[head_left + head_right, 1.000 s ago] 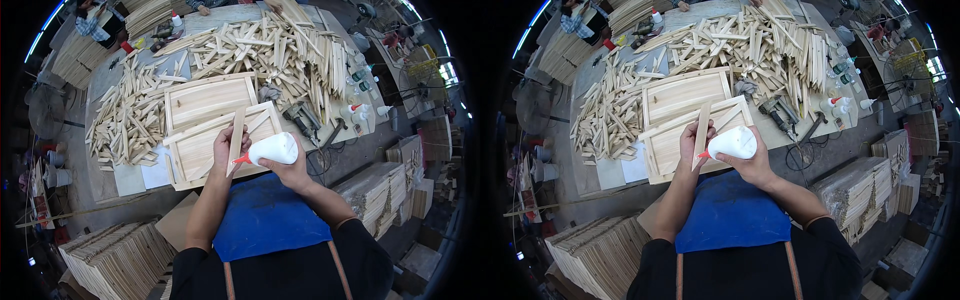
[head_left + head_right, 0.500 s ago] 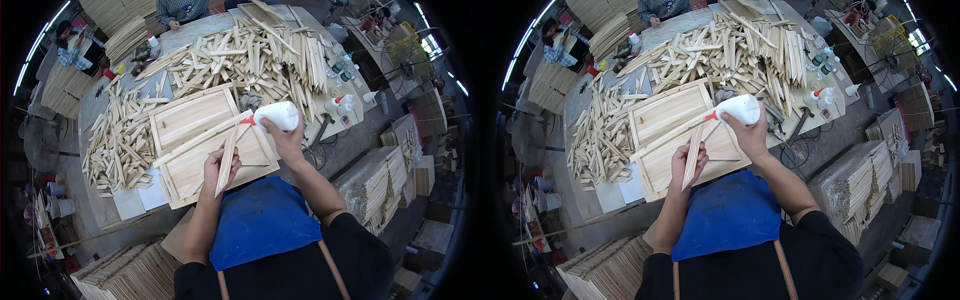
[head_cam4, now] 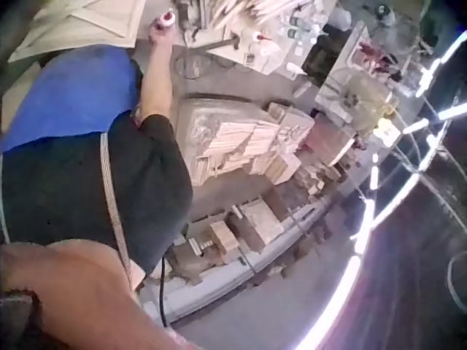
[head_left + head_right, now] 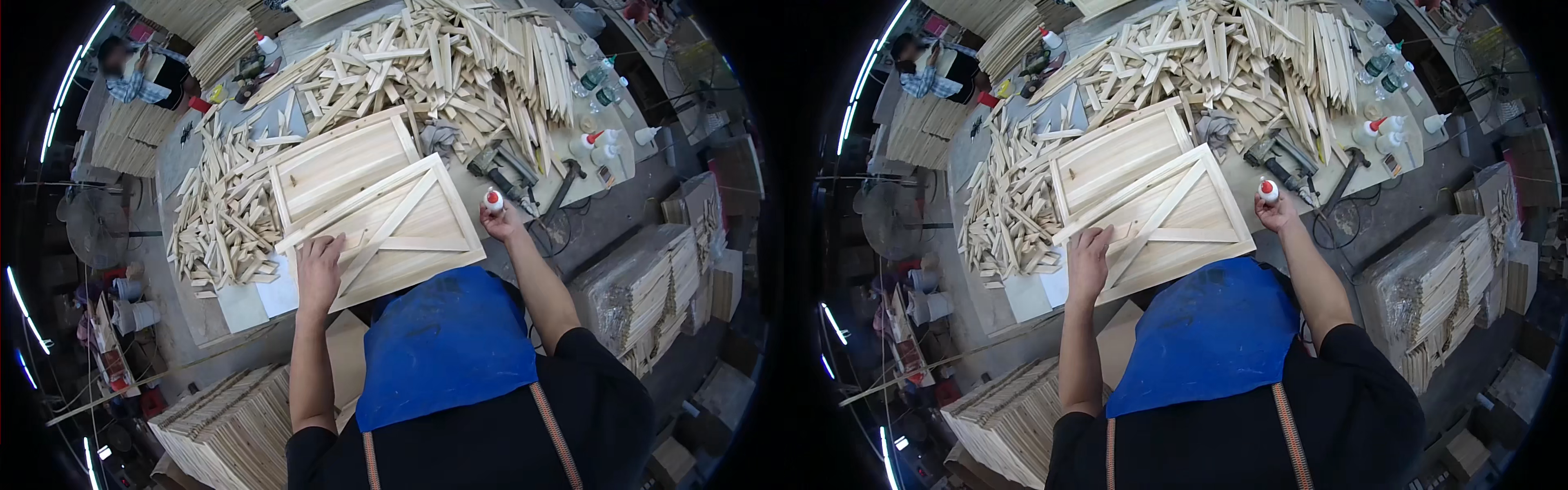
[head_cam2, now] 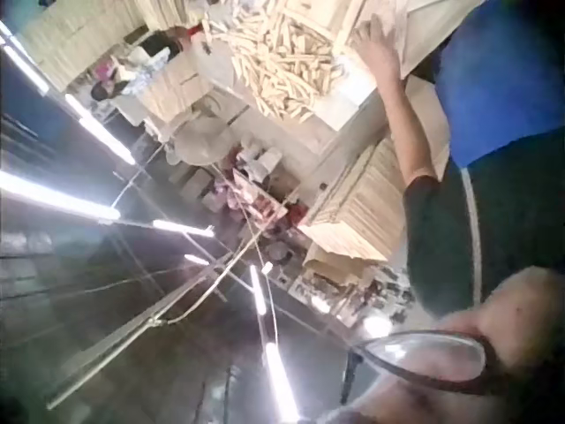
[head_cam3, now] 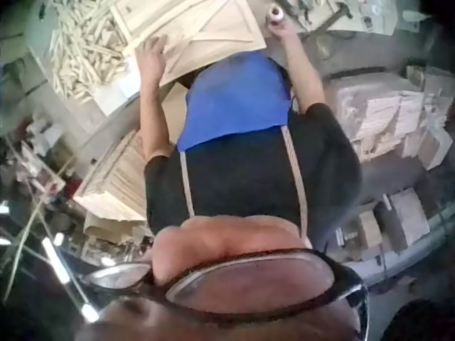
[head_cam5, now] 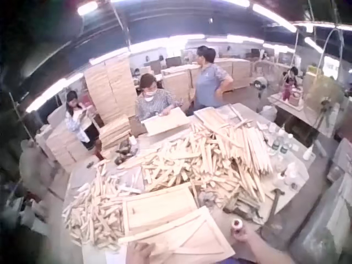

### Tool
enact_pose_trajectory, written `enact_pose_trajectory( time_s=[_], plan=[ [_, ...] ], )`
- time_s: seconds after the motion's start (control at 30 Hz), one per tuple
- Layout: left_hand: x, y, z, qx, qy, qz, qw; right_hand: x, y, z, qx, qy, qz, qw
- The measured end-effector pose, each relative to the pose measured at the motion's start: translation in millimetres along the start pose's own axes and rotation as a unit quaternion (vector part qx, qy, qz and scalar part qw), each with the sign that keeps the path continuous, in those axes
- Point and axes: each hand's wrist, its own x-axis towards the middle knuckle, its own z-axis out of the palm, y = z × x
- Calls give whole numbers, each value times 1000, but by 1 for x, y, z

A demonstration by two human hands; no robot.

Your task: Assembling wooden panels by gluing and nailing diagonal braces onto rectangular frames.

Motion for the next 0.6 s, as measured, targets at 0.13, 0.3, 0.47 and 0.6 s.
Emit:
enact_pose_trajectory(
  time_s=[0.13,0.3,0.47,0.6],
  plan=[
    [-6,-15,27,17,1,10,1000,21,2,-13,105,-26,18,994],
    [1,-14,39,24,6,1,1000,18,11,-10,95,-48,3,994],
    [10,-13,43,14,17,0,1000,1,29,-31,-8,44,8,999],
    [2,-22,48,6,29,-11,1000,-33,58,-16,-189,51,-93,976]
  ],
)
